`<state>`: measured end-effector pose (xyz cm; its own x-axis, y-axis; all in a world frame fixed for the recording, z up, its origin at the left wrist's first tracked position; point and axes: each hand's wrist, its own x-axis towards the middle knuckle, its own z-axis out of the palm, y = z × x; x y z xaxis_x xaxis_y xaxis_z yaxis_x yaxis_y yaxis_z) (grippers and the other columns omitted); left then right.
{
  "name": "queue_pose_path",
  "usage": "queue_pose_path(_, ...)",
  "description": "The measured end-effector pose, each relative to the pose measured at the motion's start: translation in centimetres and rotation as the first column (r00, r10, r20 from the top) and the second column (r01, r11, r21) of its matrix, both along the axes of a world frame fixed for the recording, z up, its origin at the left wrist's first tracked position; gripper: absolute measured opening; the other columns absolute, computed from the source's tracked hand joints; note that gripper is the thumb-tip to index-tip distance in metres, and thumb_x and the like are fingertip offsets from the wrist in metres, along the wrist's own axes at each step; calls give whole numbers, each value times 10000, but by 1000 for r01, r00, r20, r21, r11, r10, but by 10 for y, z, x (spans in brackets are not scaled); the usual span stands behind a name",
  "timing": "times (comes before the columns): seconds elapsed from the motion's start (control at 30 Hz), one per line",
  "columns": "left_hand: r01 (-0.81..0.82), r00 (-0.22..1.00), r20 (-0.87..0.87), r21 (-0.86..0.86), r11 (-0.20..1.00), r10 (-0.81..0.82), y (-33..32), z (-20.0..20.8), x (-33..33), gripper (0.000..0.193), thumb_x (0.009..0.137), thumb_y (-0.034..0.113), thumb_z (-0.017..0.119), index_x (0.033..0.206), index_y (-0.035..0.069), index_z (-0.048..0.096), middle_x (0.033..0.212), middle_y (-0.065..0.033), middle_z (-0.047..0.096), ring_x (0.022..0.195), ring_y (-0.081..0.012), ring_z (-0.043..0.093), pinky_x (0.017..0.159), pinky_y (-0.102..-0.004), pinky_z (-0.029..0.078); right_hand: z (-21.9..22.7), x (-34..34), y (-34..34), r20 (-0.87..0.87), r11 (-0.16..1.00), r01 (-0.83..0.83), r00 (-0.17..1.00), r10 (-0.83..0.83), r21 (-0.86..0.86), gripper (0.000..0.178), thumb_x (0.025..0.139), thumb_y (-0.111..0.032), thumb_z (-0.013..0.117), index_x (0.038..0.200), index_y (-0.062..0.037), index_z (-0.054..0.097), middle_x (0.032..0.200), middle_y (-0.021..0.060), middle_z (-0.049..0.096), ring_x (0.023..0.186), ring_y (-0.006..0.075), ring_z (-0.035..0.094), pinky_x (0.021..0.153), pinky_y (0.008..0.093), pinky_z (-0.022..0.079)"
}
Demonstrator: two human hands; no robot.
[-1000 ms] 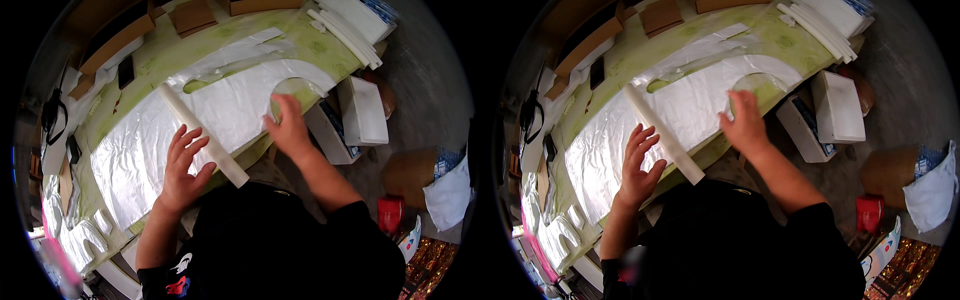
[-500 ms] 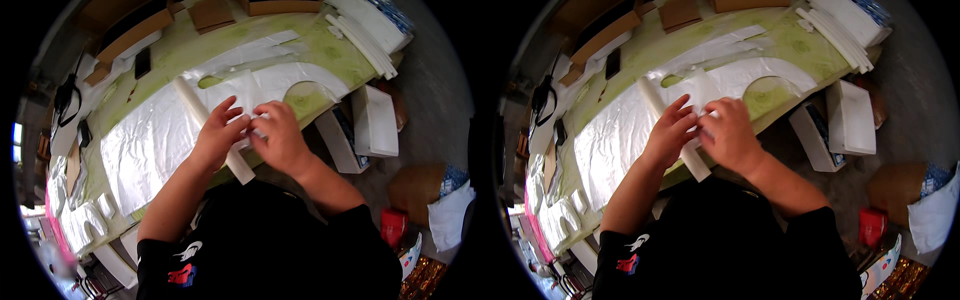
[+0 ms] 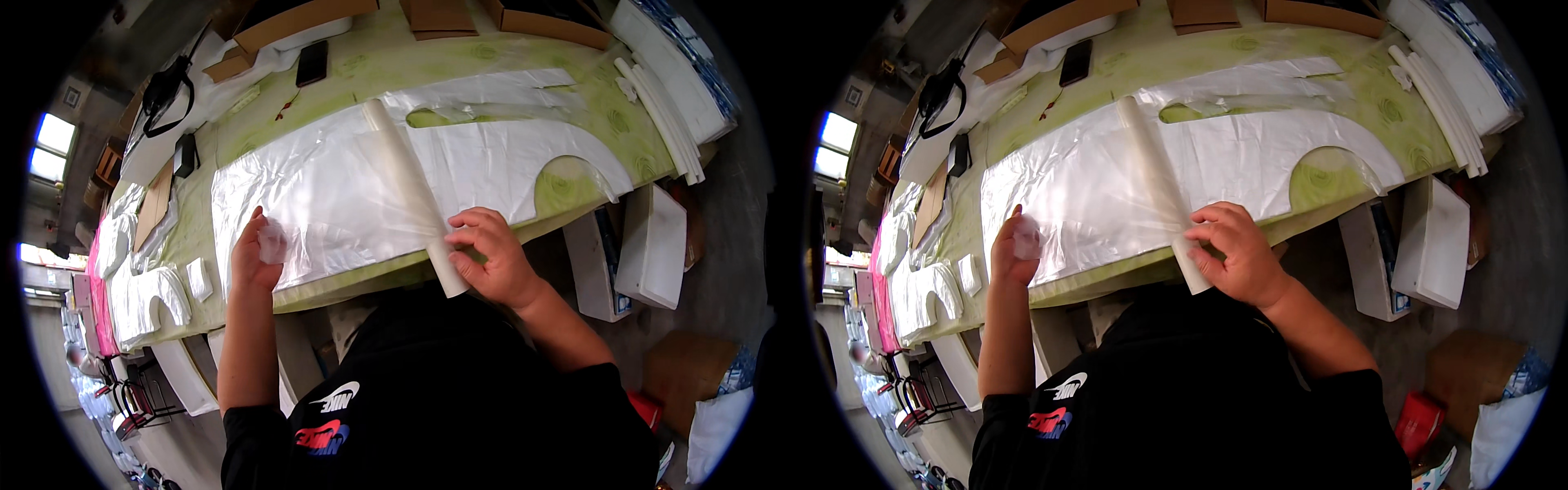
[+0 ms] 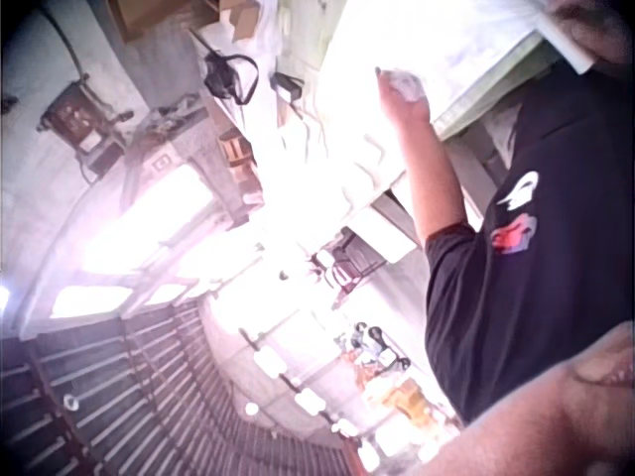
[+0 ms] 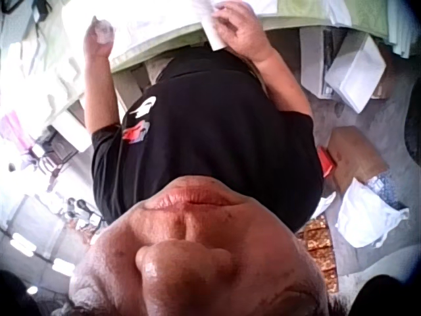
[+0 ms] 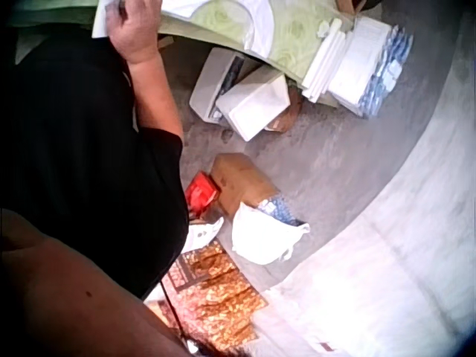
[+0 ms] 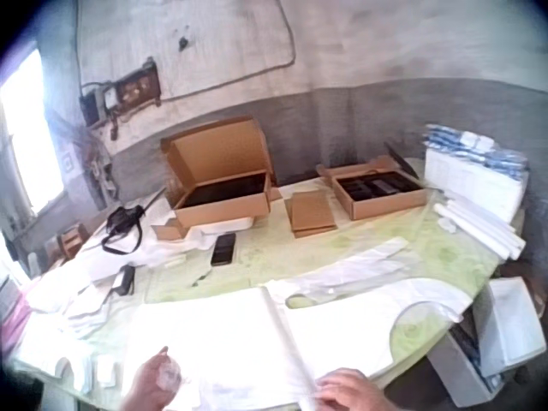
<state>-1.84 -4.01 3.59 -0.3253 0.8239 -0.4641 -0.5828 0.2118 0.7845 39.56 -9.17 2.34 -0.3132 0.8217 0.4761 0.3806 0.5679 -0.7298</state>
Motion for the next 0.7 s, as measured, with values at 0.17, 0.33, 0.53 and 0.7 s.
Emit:
queue_pose_path(0.17,-252,945,-126,305,918,301,18,-9,5,493,967,61,618,1439,102,484,1018,0,600,915,-134,574,918,-371,492,-7,-16,-6,1,992,-122,992,122,-23,261,789,-129,798,1036,-94,724,1243,93,660,1283,366,531,1019,436,493)
queue_pose_path(0.33,232,925,-378,478,848,-40,42,-6,121,510,1003,24,570,1485,98,419,1378,-65,544,1279,-201,534,1065,-410,463,-13,-30,-13,33,990,-131,991,130,48,266,769,-130,804,1020,-102,721,1271,97,643,1281,392,520,1030,463,484)
queue_pose_path(0.53,704,113,-993,60,708,-28,57,-48,164,744,883,23,587,1575,73,319,1516,-203,459,1410,-396,439,1167,-472,375,-11,-36,-21,45,988,-144,989,142,48,305,761,-119,812,1048,-108,710,1313,115,614,1292,404,501,1067,479,453)
queue_pose_path(0.7,718,71,-996,14,696,-54,61,-48,154,711,867,91,650,1536,105,411,1503,-176,489,1414,-408,420,1187,-481,347,-13,-37,-19,15,983,-181,983,180,42,317,757,-107,816,1054,-107,707,1323,121,604,1299,413,490,1086,497,430)
